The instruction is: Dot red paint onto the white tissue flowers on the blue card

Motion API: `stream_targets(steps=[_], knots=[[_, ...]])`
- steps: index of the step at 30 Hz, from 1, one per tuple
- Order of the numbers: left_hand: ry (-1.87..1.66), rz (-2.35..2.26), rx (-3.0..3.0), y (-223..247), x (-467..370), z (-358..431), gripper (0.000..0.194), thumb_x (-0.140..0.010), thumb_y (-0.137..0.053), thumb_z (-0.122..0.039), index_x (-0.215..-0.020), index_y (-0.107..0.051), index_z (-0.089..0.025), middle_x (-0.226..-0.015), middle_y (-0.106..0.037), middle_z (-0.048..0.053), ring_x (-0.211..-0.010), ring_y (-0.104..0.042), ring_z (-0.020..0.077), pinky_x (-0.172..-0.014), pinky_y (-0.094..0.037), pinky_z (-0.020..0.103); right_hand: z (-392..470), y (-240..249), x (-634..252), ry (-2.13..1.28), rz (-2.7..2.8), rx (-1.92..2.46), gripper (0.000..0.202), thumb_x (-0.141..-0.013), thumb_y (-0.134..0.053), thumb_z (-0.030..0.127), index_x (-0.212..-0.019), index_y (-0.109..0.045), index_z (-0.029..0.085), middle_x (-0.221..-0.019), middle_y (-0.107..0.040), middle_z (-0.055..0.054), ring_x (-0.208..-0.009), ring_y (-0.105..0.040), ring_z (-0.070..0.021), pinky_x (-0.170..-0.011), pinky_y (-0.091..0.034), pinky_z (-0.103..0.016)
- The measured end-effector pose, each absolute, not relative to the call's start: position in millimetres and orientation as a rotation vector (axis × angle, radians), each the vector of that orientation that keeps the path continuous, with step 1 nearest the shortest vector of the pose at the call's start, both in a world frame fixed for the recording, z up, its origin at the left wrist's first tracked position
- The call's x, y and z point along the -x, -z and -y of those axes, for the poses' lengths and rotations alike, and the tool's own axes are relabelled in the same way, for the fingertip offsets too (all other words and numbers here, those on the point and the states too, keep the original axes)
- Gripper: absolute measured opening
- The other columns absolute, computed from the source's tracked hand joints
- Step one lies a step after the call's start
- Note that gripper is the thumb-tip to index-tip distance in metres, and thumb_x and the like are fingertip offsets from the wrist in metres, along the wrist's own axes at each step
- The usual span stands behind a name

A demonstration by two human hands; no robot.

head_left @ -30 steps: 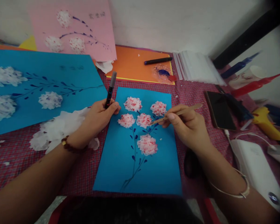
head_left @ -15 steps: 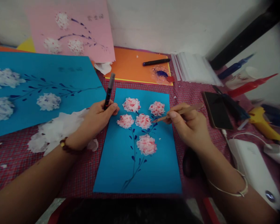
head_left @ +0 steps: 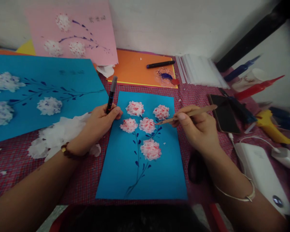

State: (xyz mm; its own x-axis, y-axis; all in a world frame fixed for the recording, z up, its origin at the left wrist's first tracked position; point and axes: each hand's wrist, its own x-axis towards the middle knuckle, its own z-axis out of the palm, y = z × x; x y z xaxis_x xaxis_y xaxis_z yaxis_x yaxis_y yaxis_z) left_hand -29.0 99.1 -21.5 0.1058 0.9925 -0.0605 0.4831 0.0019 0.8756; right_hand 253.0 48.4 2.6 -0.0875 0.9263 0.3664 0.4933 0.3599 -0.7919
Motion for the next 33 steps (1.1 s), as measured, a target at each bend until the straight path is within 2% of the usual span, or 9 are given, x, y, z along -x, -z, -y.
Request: stream_targets(steps=[5,11,17,24,33], knots=[[-0.814,-1.501,-1.612,16.6,26.9,-97.4,0.028,-0.087,-0.053,-0.044,-0.076,-0.064,-0.021,-0.084,-0.067,0.004,-0.084,-0.063,0.0209,-0.08,-0.048,0.034,-47.5,-2.6,-252.2,-0.643,1.69,1.29,0.015,-0.092,-0.055,0.033,-0.085,-0.062,0.022,-0.072,-0.067,0.0,-0.063,-0.066,-0.0132,-0.059,-0.053,-0.027],[-0.821,-1.489,-1.577,16.5,25.7,-97.3,0.027,-0.087,-0.054,-0.044,-0.076,-0.063,-0.021,-0.085,-0.066,0.003,-0.084,-0.063,0.02,-0.081,-0.048,0.032,-48.3,-0.1,-246.7,-0.679,1.751,1.244,0.016,-0.092,-0.055,0.032,-0.083,-0.063,0.021,-0.078,-0.067,0.0,-0.063,-0.066,-0.0111,-0.057,-0.053,-0.025],[-0.816,-1.483,-1.581,17.2,26.1,-97.6,0.027,-0.088,-0.053,-0.042,-0.078,-0.063,-0.02,-0.087,-0.067,0.005,-0.086,-0.063,0.02,-0.083,-0.049,0.034,-48.2,-0.4,-254.3,-0.659,1.711,1.269,0.012,-0.092,-0.055,0.033,-0.087,-0.063,0.025,-0.074,-0.067,0.0,-0.064,-0.067,-0.0144,-0.058,-0.054,-0.029],[-0.805,-1.499,-1.572,15.8,26.5,-97.2,0.028,-0.086,-0.054,-0.046,-0.075,-0.062,-0.022,-0.085,-0.067,0.005,-0.086,-0.063,0.0219,-0.083,-0.049,0.035,-49.2,1.5,-249.3,-0.652,1.784,1.277,0.016,-0.092,-0.055,0.034,-0.084,-0.063,0.022,-0.077,-0.067,0.0,-0.063,-0.065,-0.0129,-0.057,-0.053,-0.027],[-0.793,-1.509,-1.593,13.9,25.6,-97.0,0.028,-0.087,-0.053,-0.045,-0.075,-0.062,-0.021,-0.084,-0.066,0.004,-0.085,-0.062,0.0217,-0.081,-0.048,0.034,-49.6,-0.8,-252.1,-0.537,1.687,1.301,0.011,-0.092,-0.056,0.031,-0.086,-0.062,0.024,-0.075,-0.066,-0.001,-0.063,-0.066,-0.0149,-0.058,-0.053,-0.03]])
